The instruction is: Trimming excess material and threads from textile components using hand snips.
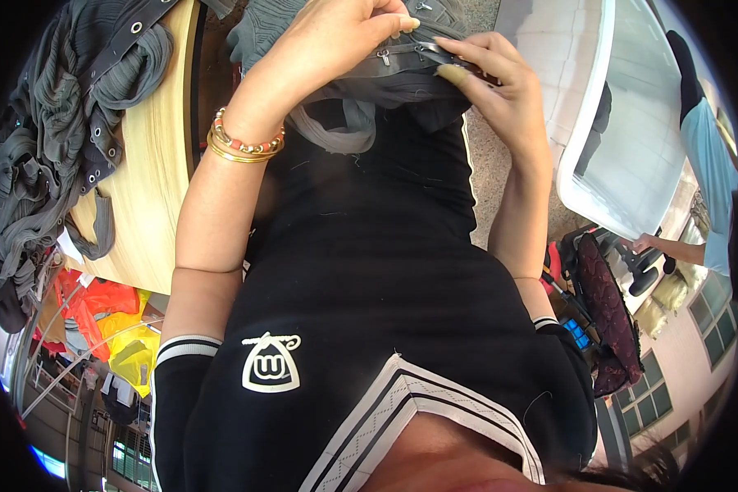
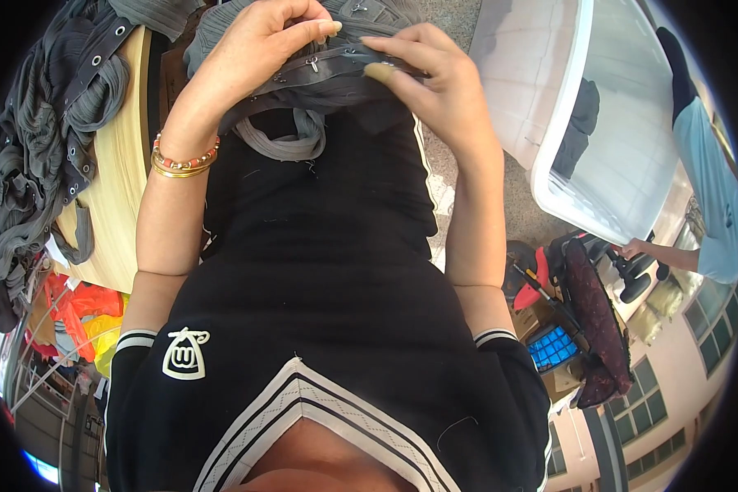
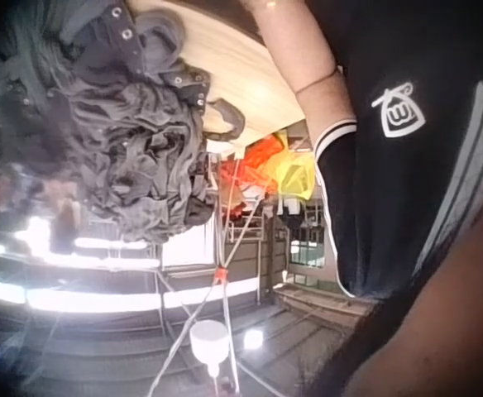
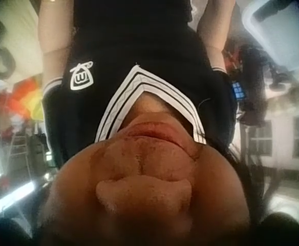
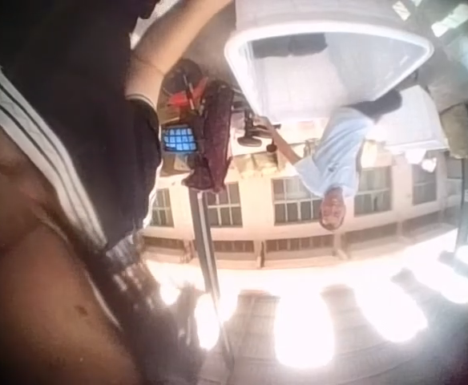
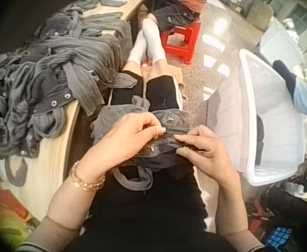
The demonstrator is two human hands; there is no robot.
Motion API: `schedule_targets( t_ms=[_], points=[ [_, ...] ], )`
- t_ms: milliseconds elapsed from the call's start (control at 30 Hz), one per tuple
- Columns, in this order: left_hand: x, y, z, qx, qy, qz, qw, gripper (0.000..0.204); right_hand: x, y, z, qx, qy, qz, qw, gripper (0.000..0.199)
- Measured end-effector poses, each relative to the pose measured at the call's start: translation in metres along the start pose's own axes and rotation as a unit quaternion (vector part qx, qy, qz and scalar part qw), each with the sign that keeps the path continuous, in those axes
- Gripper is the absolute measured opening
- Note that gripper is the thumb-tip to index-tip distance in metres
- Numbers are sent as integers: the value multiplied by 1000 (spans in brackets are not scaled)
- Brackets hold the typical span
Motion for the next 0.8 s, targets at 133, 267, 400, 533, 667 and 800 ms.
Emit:
schedule_targets(
  t_ms=[133, 267, 400, 533, 667, 800],
  points=[
    [2, 1, 6, -18, -25, 14, 999, 24, 11, 4, 8, -14, 35, 23, 999, 32],
    [1, 0, 4, 12, 8, 10, 1000, 23, 7, -1, 7, 11, 51, 23, 998, 30],
    [-4, -6, -16, -10, -1, 11, 1000, 22, -1, -4, 14, -25, 43, 6, 999, 30],
    [-11, -9, -27, -52, 1, 11, 999, 23, -2, -6, 13, -24, 62, 12, 998, 28],
    [-9, -7, -15, -41, -6, -5, 999, 20, -4, -6, 15, -17, 86, 13, 996, 27],
    [-6, 2, 13, -28, -1, 25, 999, 20, -2, -6, 16, 13, 91, 19, 996, 27]
  ],
)
Point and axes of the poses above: each hand's wrist, its own y-axis away from the middle knuckle, its own x-axis out of the back of the hand, z = x × y, the point moved 6 cm from there along -y, towards the middle knuckle, and after that the axes turned 10 degrees about -z, right-handed, at the moved point
